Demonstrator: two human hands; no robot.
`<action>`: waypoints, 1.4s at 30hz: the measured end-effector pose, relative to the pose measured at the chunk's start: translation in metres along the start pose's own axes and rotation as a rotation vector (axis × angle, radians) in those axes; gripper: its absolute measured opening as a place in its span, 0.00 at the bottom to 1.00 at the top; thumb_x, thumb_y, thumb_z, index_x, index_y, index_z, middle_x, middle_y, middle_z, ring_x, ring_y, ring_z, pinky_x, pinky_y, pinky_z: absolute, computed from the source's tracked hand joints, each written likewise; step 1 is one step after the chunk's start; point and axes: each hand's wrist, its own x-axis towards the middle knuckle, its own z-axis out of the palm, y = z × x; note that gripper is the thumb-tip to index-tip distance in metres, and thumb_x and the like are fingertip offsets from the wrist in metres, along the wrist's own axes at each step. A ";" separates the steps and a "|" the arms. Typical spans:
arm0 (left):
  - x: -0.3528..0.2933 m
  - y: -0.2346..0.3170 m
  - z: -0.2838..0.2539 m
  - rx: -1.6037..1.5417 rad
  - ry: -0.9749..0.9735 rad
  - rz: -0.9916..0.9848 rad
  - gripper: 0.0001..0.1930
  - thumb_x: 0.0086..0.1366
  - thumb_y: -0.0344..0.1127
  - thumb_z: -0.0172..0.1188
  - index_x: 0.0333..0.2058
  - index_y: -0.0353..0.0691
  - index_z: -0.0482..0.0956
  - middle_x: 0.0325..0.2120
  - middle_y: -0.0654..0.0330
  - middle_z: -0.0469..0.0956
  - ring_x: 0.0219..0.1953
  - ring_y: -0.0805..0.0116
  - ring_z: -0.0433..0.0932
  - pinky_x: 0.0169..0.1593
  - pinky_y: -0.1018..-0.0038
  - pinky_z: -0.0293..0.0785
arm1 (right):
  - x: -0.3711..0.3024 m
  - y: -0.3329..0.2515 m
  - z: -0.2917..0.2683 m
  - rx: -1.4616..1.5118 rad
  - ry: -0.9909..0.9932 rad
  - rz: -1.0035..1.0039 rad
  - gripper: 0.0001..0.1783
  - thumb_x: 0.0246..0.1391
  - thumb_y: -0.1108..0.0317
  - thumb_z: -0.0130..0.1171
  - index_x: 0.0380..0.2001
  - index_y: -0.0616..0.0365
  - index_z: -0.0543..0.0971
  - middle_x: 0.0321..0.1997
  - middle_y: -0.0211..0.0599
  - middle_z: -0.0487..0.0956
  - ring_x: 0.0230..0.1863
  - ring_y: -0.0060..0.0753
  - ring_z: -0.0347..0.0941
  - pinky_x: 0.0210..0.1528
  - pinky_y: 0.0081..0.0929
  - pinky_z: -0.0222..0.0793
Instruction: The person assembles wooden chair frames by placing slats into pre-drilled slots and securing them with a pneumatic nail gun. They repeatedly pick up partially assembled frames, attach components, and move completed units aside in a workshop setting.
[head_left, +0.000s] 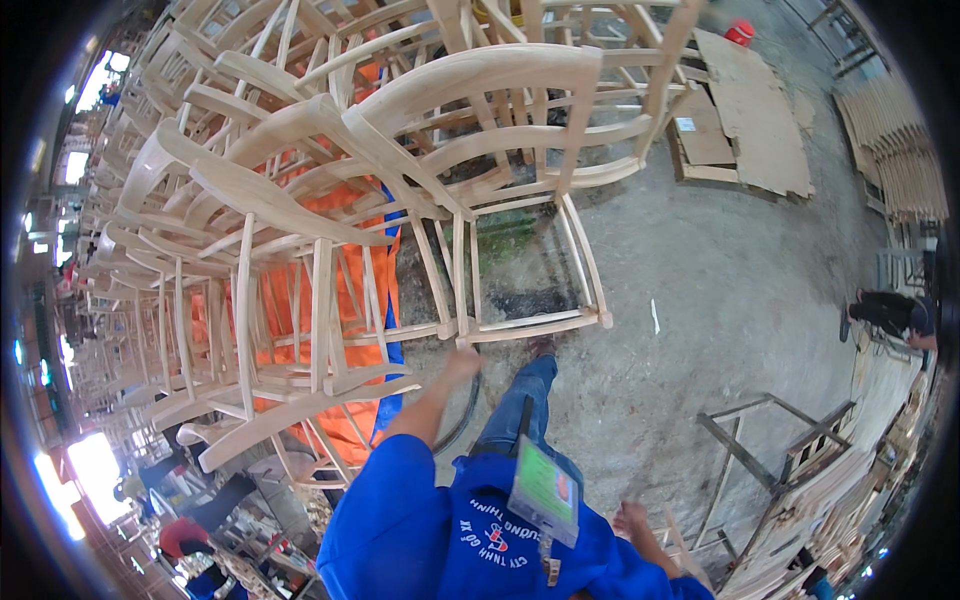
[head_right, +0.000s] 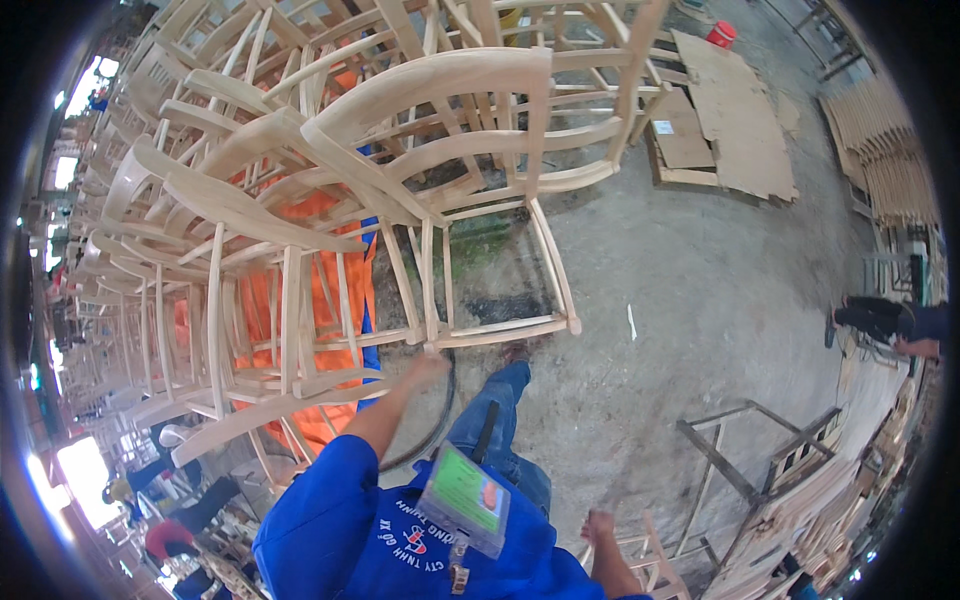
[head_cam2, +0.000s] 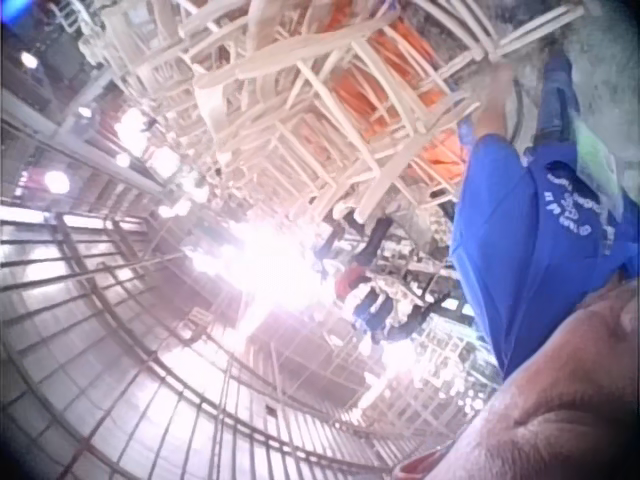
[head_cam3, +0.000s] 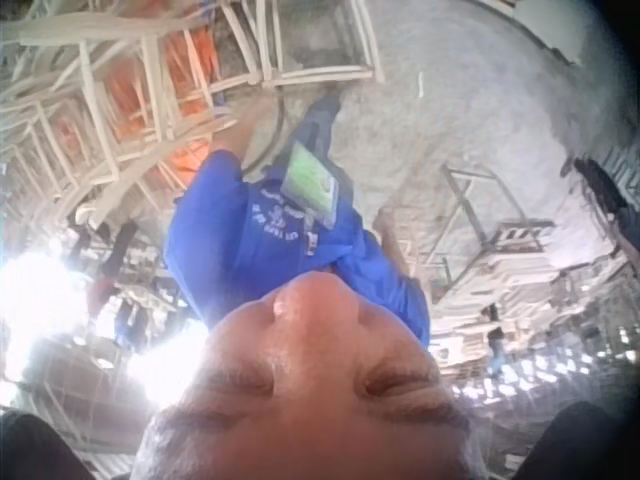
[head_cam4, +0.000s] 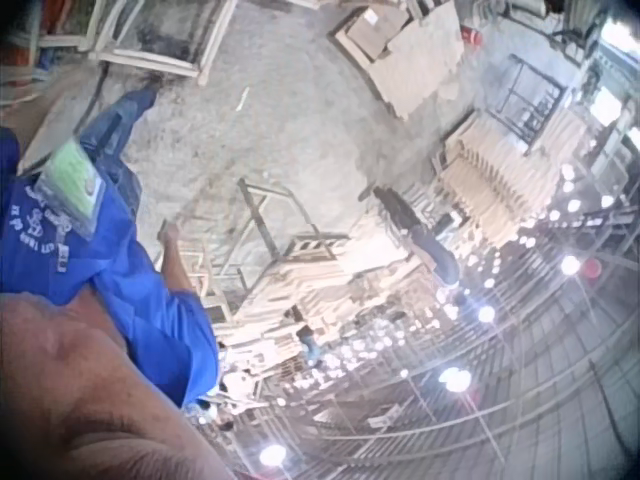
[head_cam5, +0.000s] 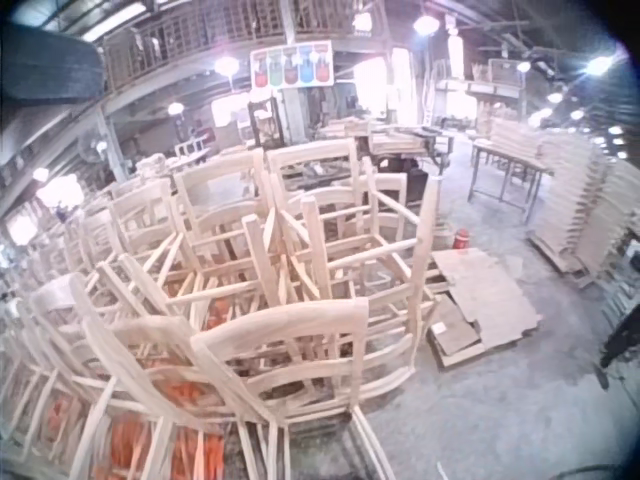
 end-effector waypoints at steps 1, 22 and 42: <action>-0.019 0.014 0.018 0.233 -0.148 -0.131 0.23 0.63 0.54 0.60 0.36 0.37 0.88 0.40 0.45 0.86 0.41 0.45 0.85 0.44 0.54 0.81 | -0.002 0.031 0.006 -0.044 -0.056 -0.110 0.08 0.64 0.60 0.55 0.41 0.50 0.73 0.28 0.38 0.75 0.24 0.39 0.74 0.24 0.40 0.73; -0.333 0.081 0.537 0.883 -0.899 0.738 0.25 0.62 0.53 0.66 0.47 0.39 0.86 0.37 0.54 0.87 0.38 0.61 0.84 0.42 0.64 0.79 | 0.047 0.618 0.382 2.258 0.108 0.357 0.15 0.64 0.56 0.58 0.52 0.42 0.76 0.42 0.40 0.79 0.37 0.42 0.76 0.38 0.46 0.75; -0.710 0.091 1.041 0.072 -1.445 0.290 0.48 0.67 0.80 0.40 0.75 0.55 0.47 0.60 0.49 0.66 0.51 0.49 0.76 0.53 0.48 0.78 | 0.032 0.532 0.208 2.765 0.522 0.471 0.11 0.69 0.66 0.57 0.50 0.57 0.76 0.35 0.35 0.80 0.28 0.28 0.77 0.24 0.28 0.73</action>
